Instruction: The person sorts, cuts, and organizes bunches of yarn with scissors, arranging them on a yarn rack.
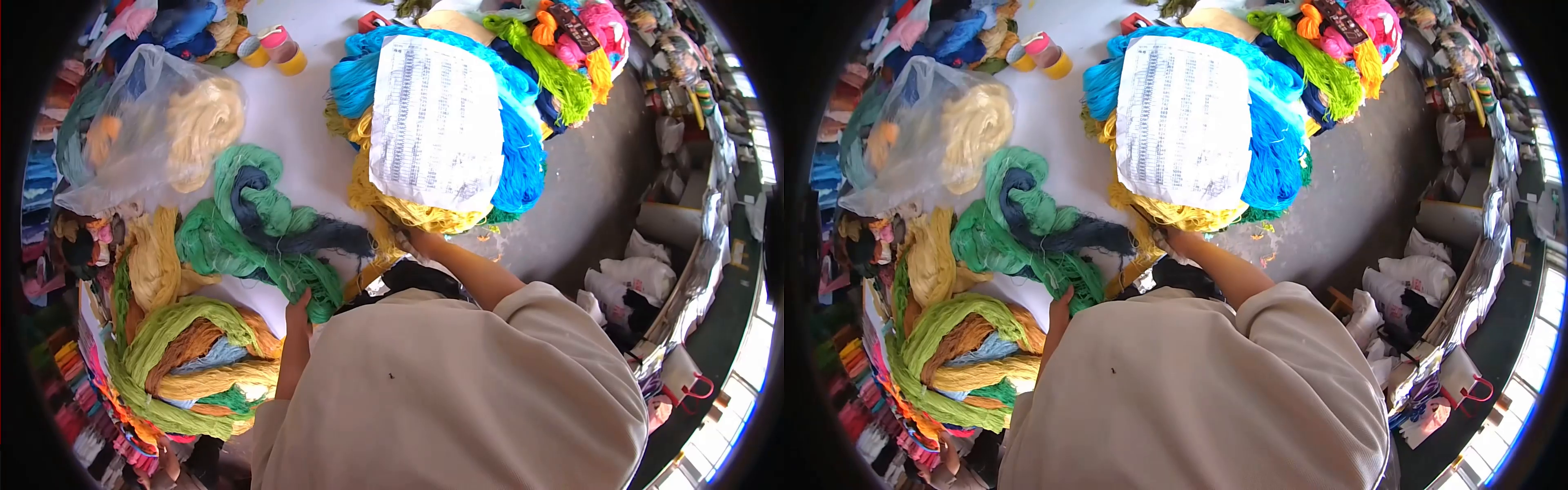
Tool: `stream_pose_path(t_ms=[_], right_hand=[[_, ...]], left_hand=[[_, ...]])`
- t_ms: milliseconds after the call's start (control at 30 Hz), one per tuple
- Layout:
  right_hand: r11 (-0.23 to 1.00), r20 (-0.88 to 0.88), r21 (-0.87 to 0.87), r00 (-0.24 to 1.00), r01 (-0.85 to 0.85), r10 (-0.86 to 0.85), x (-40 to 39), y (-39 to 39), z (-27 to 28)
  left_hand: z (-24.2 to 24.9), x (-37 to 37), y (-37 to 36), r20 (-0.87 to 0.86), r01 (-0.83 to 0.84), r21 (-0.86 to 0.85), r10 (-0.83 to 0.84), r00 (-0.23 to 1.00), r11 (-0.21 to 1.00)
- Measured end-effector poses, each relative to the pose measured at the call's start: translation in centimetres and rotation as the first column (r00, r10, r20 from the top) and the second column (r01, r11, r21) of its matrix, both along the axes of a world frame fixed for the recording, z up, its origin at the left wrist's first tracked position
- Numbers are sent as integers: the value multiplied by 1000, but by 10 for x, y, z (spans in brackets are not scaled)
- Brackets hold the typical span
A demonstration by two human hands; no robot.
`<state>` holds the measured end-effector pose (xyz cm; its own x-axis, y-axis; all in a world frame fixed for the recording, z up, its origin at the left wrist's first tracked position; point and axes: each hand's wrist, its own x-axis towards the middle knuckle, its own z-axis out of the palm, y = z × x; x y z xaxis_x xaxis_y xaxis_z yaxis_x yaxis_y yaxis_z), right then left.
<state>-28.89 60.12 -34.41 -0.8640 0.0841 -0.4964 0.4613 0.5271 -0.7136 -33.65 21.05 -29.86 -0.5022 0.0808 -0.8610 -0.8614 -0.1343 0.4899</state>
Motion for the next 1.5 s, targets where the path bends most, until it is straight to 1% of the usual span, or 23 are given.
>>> stream_pose_path(t_ms=[100, 233, 300, 433, 500, 667, 700, 733, 933, 1000, 1033, 1067, 1100, 1133, 1167, 1200, 1233, 1300, 1333, 1367, 1400, 1433, 1500], right_hand=[[996, 233, -84, 971, -27, 45, -6, 4, 31], [997, 163, -67, 985, -41, 51, 0, 5, 7], [986, 1, 133, 995, -98, 99, 4, 3, -13], [997, 35, 16, 996, -79, 79, 3, 4, -3], [976, 43, 171, 990, -138, 132, 5, 3, 5], [993, -130, -16, 985, -113, 110, 11, -5, 5], [961, 97, -274, 995, 40, -14, 9, -8, 14], [954, 7, -300, 1000, 3, 0, 9, -18, 32], [626, -49, -774, 995, -94, 88, -52, -104, 126], [636, -7, -760, 980, -134, 199, -84, -128, 132], [802, -93, -397, 889, -446, 448, -92, -128, 127], [792, -96, -386, 874, -473, 476, -98, -135, 116], [749, -569, -142, 673, -647, 473, -101, -144, 102], [725, -871, 148, 259, -673, 417, -101, -149, 89], [709, -816, 344, 179, -615, 550, -98, -143, 86], [768, -545, -184, 714, -614, 440, -86, -135, 90], [771, 16, -579, 941, -267, 338, -72, -125, 96], [876, 421, -465, 839, -128, 346, -58, -81, 86], [845, 271, -278, 807, -457, 525, -42, -62, 111], [957, 543, -270, 805, -104, 240, -29, -57, 143], [924, 553, -382, 807, 24, 207, 1, -4, 104], [769, 235, -2, 747, -639, 622, 29, 28, 106], [739, 501, 149, 695, -657, 516, 50, 14, 195]], left_hand=[[7, -2, 3, 13, 17, -31, -17, 1000, 999], [10, -3, 6, 6, 13, -21, -13, 1000, 1000], [14, -4, 6, 10, 29, -41, -28, 1000, 999], [7, -2, -2, -6, 109, -150, -111, 994, 983], [-6, 0, -5, -39, 82, -101, -86, 996, 992], [18, 12, -13, -222, 47, -280, -112, 969, 959], [33, 15, -7, -284, 23, -293, -110, 952, 956], [54, 15, 1, -351, 6, -302, -118, 929, 953], [109, 22, 28, -491, 173, -561, -494, 718, 809], [147, 20, 48, -455, 310, -646, -678, 578, 698], [153, 23, 55, -554, 299, -591, -647, 524, 749], [149, 29, 57, -564, 271, -587, -626, 539, 763], [142, 36, 58, -540, 305, -602, -658, 524, 738], [136, 42, 57, -516, 342, -614, -690, 509, 711], [137, 46, 56, -570, 278, -584, -629, 529, 763], [140, 49, 49, -580, 263, -576, -613, 537, 774], [143, 50, 40, -576, 245, -549, -575, 581, 799], [145, 58, 15, -528, 201, -608, -580, 620, 768], [138, 65, 0, -566, 161, -497, -459, 685, 853], [131, 72, -15, -585, 111, -378, -330, 741, 919], [133, 76, -31, -664, 25, -272, -207, 718, 962], [138, 80, -46, -726, -51, -158, -81, 682, 986], [163, 87, -71, -663, -284, 121, 290, 690, 951]])
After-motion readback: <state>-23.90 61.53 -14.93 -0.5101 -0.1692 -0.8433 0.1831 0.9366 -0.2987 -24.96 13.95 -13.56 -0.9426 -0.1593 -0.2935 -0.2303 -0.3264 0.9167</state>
